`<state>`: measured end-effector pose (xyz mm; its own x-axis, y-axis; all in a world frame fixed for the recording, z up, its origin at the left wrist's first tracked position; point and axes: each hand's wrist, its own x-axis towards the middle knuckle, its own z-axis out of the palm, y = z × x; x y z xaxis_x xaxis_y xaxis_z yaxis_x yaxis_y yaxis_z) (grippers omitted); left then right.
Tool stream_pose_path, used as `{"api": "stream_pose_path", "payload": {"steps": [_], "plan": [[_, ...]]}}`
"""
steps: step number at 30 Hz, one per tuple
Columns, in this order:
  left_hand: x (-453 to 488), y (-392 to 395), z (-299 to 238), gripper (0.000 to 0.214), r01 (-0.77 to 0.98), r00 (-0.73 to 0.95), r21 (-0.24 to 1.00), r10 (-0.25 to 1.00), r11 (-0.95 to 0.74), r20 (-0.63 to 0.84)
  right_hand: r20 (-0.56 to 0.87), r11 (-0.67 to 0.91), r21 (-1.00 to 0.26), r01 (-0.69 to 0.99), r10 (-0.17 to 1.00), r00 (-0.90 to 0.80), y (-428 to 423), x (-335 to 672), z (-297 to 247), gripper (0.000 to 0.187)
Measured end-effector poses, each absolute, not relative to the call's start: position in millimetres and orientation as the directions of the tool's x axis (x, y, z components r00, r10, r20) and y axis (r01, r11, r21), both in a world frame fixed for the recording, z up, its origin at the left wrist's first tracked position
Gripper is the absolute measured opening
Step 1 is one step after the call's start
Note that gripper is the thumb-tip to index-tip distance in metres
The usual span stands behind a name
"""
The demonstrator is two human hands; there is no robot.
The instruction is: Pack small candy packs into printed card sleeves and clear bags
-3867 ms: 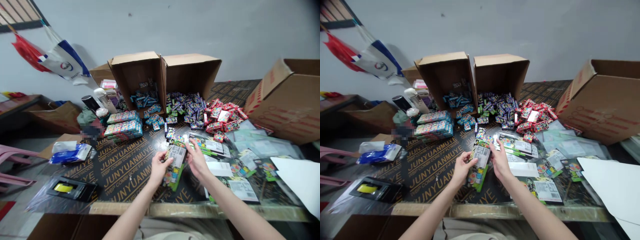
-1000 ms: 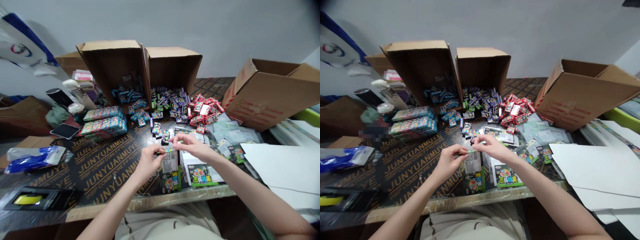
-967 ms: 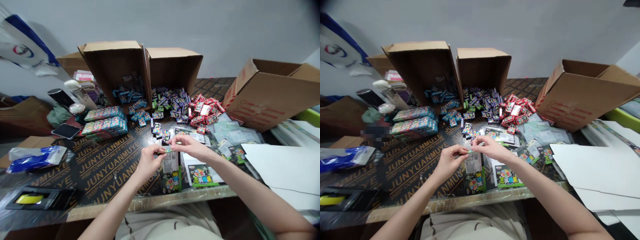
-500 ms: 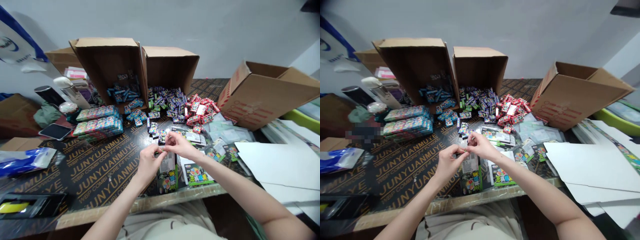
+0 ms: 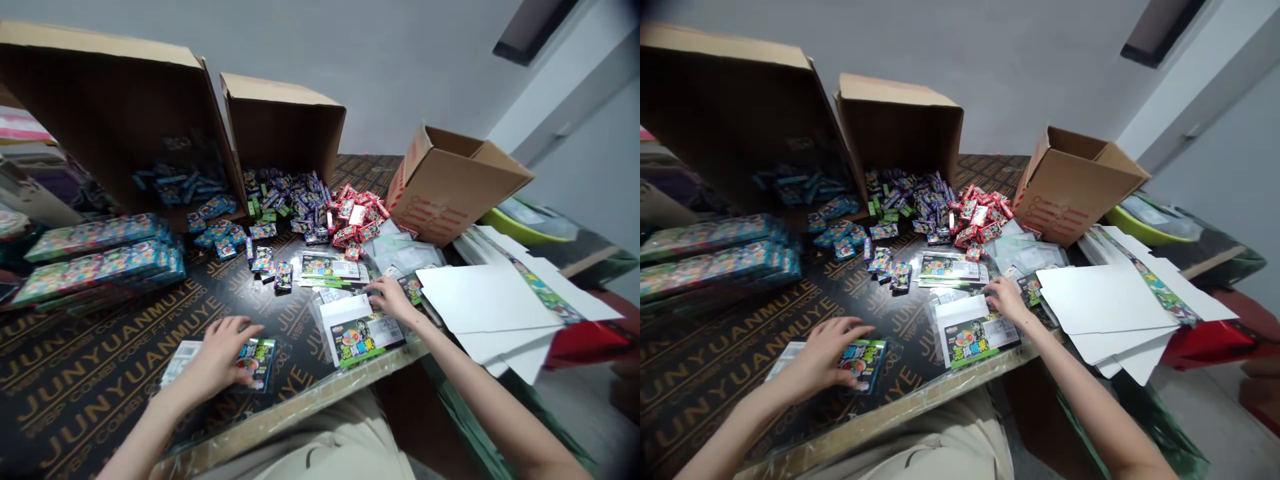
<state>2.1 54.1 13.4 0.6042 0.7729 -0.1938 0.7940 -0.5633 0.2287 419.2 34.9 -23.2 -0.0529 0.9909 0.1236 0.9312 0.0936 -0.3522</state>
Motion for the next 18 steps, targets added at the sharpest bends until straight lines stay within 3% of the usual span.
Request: {"api": "stream_pose_path", "payload": {"steps": [3,7,10,15,18], "plan": [[23.0,57.8,5.5,0.062,0.784,0.620,0.278,0.718,-0.555,-0.315,0.136,0.126,-0.356,0.926,0.987,-0.082,32.9,412.2,-35.2,0.023],[30.1,60.9,7.7,0.038,0.756,0.638,0.422,0.707,-0.500,-0.305,0.178,0.157,-0.360,0.920,0.979,-0.097,32.5,404.7,-41.8,0.016],[27.2,64.4,25.4,0.025,0.691,0.615,0.606,0.761,-0.395,-0.206,0.200,0.172,-0.359,0.917,0.974,-0.104,30.5,401.4,-43.6,0.013],[25.5,70.5,55.4,0.046,0.491,0.415,0.811,0.904,-0.318,0.102,0.203,0.197,-0.355,0.914,0.970,-0.131,22.7,396.7,-46.0,0.021],[30.3,63.0,51.9,0.035,0.327,0.354,0.919,0.930,-0.221,0.098,0.212,0.181,-0.386,0.905,0.972,-0.104,17.9,398.0,-46.6,0.023]]}}
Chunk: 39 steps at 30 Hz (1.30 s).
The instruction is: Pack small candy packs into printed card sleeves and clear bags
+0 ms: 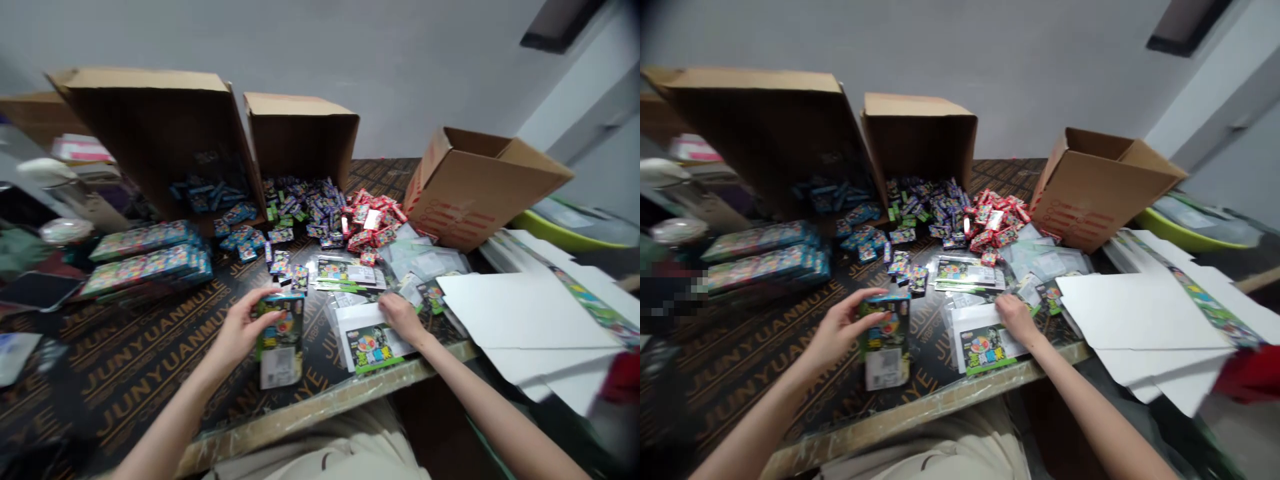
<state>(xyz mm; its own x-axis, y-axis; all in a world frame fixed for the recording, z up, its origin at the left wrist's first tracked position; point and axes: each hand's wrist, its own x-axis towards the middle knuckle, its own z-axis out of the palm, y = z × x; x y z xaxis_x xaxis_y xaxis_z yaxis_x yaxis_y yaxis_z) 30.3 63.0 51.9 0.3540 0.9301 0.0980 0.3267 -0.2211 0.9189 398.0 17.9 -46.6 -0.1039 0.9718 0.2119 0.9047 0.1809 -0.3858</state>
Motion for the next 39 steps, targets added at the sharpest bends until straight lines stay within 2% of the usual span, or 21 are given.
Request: {"api": "stream_pose_path", "payload": {"steps": [4,6,8,10,13,15,19,22,27,32,36,39], "plan": [[34.4,46.8,40.4,0.030,0.266,0.272,0.948,0.957,-0.174,0.100,0.257,0.128,-0.465,0.876,0.966,-0.005,22.7,393.1,-36.6,0.022],[33.7,40.9,41.0,0.028,0.294,0.246,0.935,0.961,-0.199,0.127,0.319,0.124,-0.543,0.831,0.945,0.067,27.5,374.6,-21.0,0.032],[32.2,37.2,45.9,0.027,0.331,0.232,0.918,0.962,-0.217,0.144,0.337,0.164,-0.680,0.715,0.936,0.106,29.8,341.8,1.1,0.047],[30.9,35.2,52.1,0.025,0.365,0.226,0.900,0.960,-0.240,0.165,0.269,0.211,-0.834,0.511,0.962,0.041,29.8,300.6,24.0,0.047],[30.4,33.7,59.7,0.021,0.404,0.227,0.867,0.950,-0.293,0.215,0.245,0.256,-0.939,0.228,0.966,-0.079,30.1,245.2,47.1,0.042],[31.0,32.8,62.8,0.019,0.417,0.228,0.853,0.945,-0.314,0.236,0.228,0.242,-0.962,0.127,0.967,-0.113,32.3,223.4,52.6,0.038],[33.2,31.5,65.1,0.016,0.406,0.203,0.862,0.950,-0.303,0.238,0.160,0.166,-0.985,0.040,0.979,-0.123,38.1,213.0,54.3,0.034],[34.3,32.0,65.1,0.013,0.356,0.187,0.894,0.958,-0.273,0.218,0.124,0.127,-0.992,0.010,0.984,-0.130,38.7,214.4,58.7,0.031],[34.9,34.6,68.1,0.011,0.329,0.201,0.905,0.956,-0.270,0.212,0.097,0.104,-0.994,0.032,0.981,-0.168,36.4,211.7,63.9,0.040],[34.0,32.2,69.6,0.008,0.427,0.288,0.802,0.903,-0.418,0.318,0.122,0.136,-0.986,0.094,0.982,-0.144,33.6,210.8,60.4,0.035],[32.6,28.3,63.3,0.009,0.479,0.343,0.708,0.853,-0.519,0.393,0.250,0.275,-0.920,0.278,0.960,-0.124,21.5,213.7,55.2,0.021],[31.6,26.0,59.6,0.013,0.525,0.397,0.633,0.822,-0.569,0.409,0.290,0.341,-0.878,0.336,0.937,-0.194,16.7,220.3,55.8,0.020]]}}
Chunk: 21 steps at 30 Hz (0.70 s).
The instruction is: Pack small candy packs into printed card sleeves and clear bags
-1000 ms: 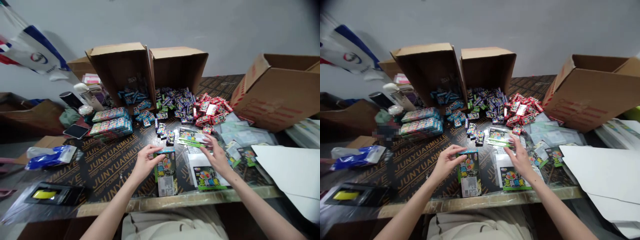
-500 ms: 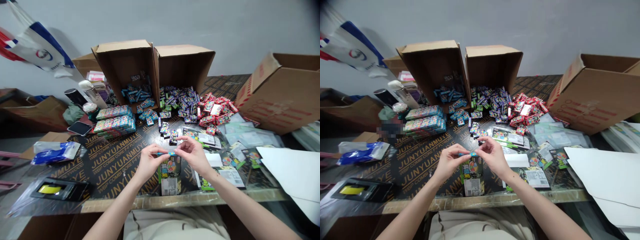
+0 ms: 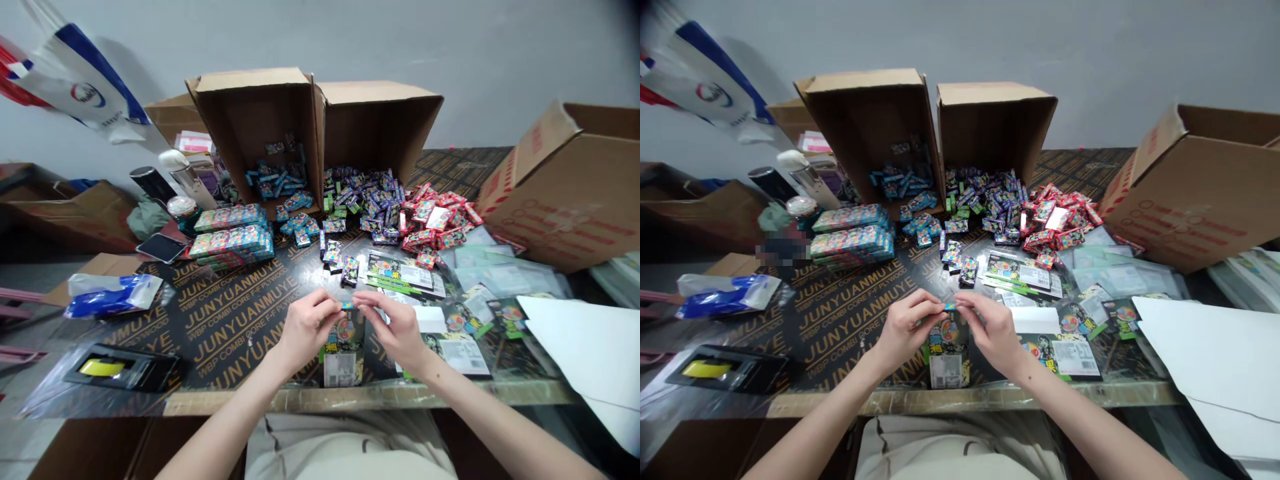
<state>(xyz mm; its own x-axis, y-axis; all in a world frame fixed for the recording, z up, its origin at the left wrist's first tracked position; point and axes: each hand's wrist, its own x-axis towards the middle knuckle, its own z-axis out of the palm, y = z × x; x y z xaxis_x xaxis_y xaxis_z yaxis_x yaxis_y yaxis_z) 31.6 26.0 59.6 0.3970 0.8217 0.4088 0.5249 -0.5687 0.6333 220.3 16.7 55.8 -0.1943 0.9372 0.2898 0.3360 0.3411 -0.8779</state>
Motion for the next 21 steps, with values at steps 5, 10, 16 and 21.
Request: {"api": "stream_pose_path", "payload": {"steps": [5,10,16,21], "plan": [[31.2,25.4,62.1,0.015,0.515,0.406,0.660,0.834,-0.547,0.374,0.327,0.362,-0.840,0.404,0.932,-0.154,38.0,232.6,82.7,0.014],[32.2,29.5,64.1,0.005,0.361,0.231,0.849,0.919,-0.386,0.320,0.181,0.356,-0.853,0.381,0.887,-0.424,63.1,224.5,106.4,0.018],[30.2,29.1,66.7,0.009,0.340,0.233,0.875,0.932,-0.345,0.278,-0.076,0.179,-0.923,0.341,0.784,-0.616,71.4,207.8,95.5,0.022],[35.1,27.4,66.4,0.011,0.394,0.168,0.849,0.936,-0.352,0.310,-0.121,0.136,-0.918,0.371,0.797,-0.592,74.5,203.8,89.4,0.023]]}}
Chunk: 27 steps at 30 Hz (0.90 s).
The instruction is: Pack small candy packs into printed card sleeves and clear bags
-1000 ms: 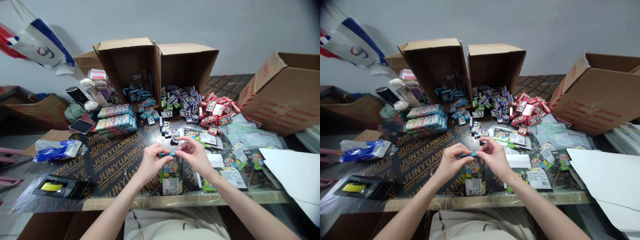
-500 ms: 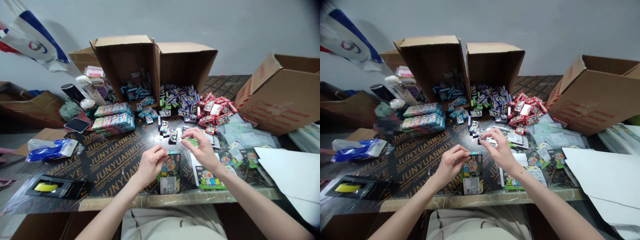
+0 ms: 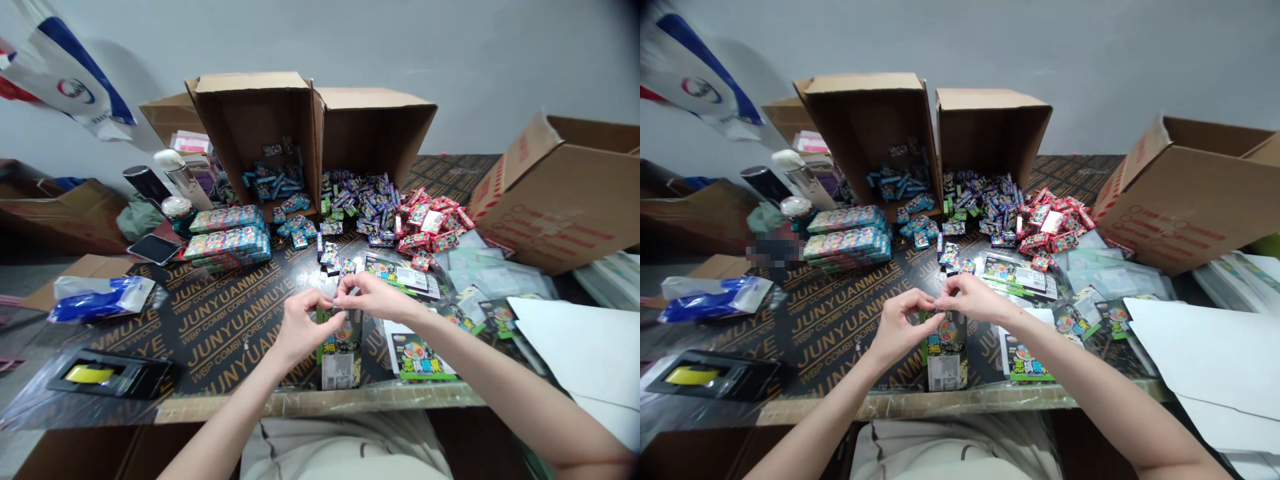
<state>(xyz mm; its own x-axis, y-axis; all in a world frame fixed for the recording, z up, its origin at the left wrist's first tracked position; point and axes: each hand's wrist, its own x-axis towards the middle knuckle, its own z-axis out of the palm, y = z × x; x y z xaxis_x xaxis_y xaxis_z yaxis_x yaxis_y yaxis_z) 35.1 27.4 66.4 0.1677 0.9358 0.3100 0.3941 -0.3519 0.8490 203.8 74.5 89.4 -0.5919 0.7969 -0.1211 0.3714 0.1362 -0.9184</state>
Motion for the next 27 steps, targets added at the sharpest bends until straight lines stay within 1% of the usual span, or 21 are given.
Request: {"api": "stream_pose_path", "payload": {"steps": [2,5,7,8,10,11,12,13,14,15,16,17,18,19,20,21,22,23,24,25,27], "plan": [[37.4,28.0,64.2,0.018,0.422,0.121,0.837,0.937,-0.347,0.327,-0.127,0.135,-0.907,0.399,0.816,-0.564,73.6,201.3,84.2,0.025],[39.9,28.0,56.4,0.016,0.422,0.080,0.851,0.947,-0.314,0.310,-0.075,0.132,-0.916,0.378,0.871,-0.486,72.4,198.2,70.6,0.020],[41.6,25.7,46.9,0.016,0.357,0.037,0.906,0.973,-0.226,0.228,-0.030,0.139,-0.929,0.343,0.895,-0.444,76.9,201.5,58.9,0.024],[42.0,23.6,41.2,0.021,0.290,0.033,0.943,0.987,-0.161,0.158,-0.007,0.159,-0.921,0.356,0.906,-0.424,81.9,206.4,52.6,0.028],[40.3,18.1,30.6,0.030,0.132,0.102,0.991,0.995,-0.020,0.006,0.054,0.248,-0.816,0.522,0.932,-0.359,97.5,224.7,39.2,0.028],[37.1,15.4,27.1,0.031,0.074,0.161,0.997,0.986,0.035,-0.047,0.099,0.285,-0.720,0.632,0.944,-0.314,107.1,237.9,32.2,0.029],[31.6,13.6,25.8,0.029,0.053,0.211,0.997,0.975,0.064,-0.073,0.157,0.306,-0.564,0.767,0.952,-0.264,116.8,253.1,25.0,0.031],[23.7,13.2,27.2,0.027,0.072,0.229,0.996,0.971,0.058,-0.073,0.175,0.291,-0.486,0.824,0.956,-0.234,125.7,269.4,17.8,0.039],[13.6,14.9,31.4,0.027,0.130,0.196,0.991,0.980,0.016,-0.041,0.173,0.278,-0.448,0.849,0.959,-0.223,133.2,285.6,10.6,0.047],[1.4,19.1,38.1,0.027,0.221,0.117,0.973,0.993,-0.059,0.033,0.156,0.278,-0.414,0.867,0.960,-0.234,138.9,300.7,3.6,0.053],[-12.3,26.3,46.6,0.028,0.345,0.026,0.927,0.989,-0.148,0.148,0.133,0.286,-0.390,0.875,0.958,-0.254,142.9,313.8,-3.0,0.057],[-26.9,36.3,56.0,0.030,0.494,-0.076,0.838,0.949,-0.231,0.307,0.109,0.304,-0.370,0.878,0.953,-0.284,145.4,324.4,-9.3,0.058],[-41.8,48.9,65.3,0.033,0.636,-0.126,0.709,0.867,-0.303,0.483,0.090,0.330,-0.354,0.875,0.943,-0.320,147.0,332.3,-15.1,0.055],[-56.4,63.6,73.6,0.034,0.744,-0.078,0.564,0.793,-0.357,0.604,0.080,0.358,-0.339,0.870,0.932,-0.352,148.2,337.5,-20.6,0.050],[-70.4,79.6,80.1,0.035,0.825,-0.010,0.423,0.738,-0.375,0.674,0.076,0.382,-0.326,0.865,0.922,-0.379,149.2,340.3,-25.9,0.046],[-83.3,96.0,84.4,0.036,0.886,0.067,0.296,0.730,-0.357,0.680,0.070,0.405,-0.285,0.869,0.913,-0.403,150.3,341.3,-31.1,0.043],[-94.8,112.1,86.1,0.037,0.933,0.107,0.198,0.755,-0.301,0.646,0.046,0.447,-0.150,0.882,0.894,-0.446,151.4,340.7,-36.1,0.042],[-104.4,127.0,85.4,0.037,0.965,0.104,0.137,0.804,-0.225,0.586,0.033,0.481,-0.042,0.875,0.876,-0.480,152.5,339.3,-40.9,0.042],[-112.1,140.2,82.6,0.038,0.981,0.083,0.108,0.855,-0.159,0.511,0.024,0.507,0.049,0.861,0.861,-0.508,153.3,337.6,-45.4,0.042],[-117.6,151.3,78.2,0.038,0.986,0.074,0.095,0.873,-0.137,0.482,0.019,0.522,0.117,0.845,0.849,-0.528,153.9,336.3,-49.5,0.042],[-123.4,166.2,67.0,0.037,0.989,0.064,0.095,0.896,-0.117,0.439,0.032,0.525,0.150,0.838,0.844,-0.535,154.5,336.7,-56.1,0.043]]}}
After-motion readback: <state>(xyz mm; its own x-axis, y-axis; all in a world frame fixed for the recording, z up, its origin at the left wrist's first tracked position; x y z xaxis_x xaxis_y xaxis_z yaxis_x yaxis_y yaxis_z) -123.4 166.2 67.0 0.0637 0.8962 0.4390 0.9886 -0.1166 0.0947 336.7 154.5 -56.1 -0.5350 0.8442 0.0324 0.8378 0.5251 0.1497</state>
